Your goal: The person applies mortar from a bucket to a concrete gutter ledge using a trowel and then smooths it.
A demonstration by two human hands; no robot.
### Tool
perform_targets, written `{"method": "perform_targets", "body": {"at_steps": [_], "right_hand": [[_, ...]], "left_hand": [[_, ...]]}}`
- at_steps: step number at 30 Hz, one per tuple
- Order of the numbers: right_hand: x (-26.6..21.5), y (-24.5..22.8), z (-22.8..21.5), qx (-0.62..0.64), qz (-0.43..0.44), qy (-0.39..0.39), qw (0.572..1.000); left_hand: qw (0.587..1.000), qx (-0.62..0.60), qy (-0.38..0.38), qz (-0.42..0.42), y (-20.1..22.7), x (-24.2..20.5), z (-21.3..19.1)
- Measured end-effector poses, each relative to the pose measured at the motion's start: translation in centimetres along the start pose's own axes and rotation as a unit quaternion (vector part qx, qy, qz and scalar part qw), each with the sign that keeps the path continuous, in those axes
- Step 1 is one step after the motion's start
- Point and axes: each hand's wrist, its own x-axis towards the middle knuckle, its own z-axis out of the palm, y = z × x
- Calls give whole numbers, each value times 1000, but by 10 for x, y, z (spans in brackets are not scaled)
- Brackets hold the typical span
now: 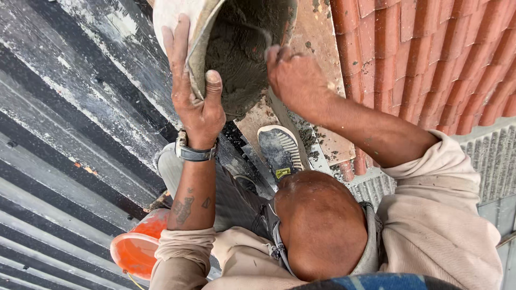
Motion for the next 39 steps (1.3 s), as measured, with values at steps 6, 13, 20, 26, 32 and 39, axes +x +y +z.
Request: {"method": "perform_targets", "body": {"at_steps": [6,13,20,26,32,39], "right_hand": [[-38,-34,-2,192,-156,-184,951],[-52,-1,-32,730,-108,-172,653],[-120,60,77,734,-58,173,654],[-105,-9,236,508,282,304,755],[-97,-56,293,551,183,121,805],[-59,0,328,826,304,-179,440]], "left_hand": [[946,-178,54,-264,-22,-2,-10],[997,30,43,-60,-124,-56,-34],[969,-93,149,-176,-173,-51,-106],[978,-7,147,-149,-156,-40,-102],[965,61,144,-212,-135,-44,-94],[971,-115,115,-175,-107,-15,-87]]}}
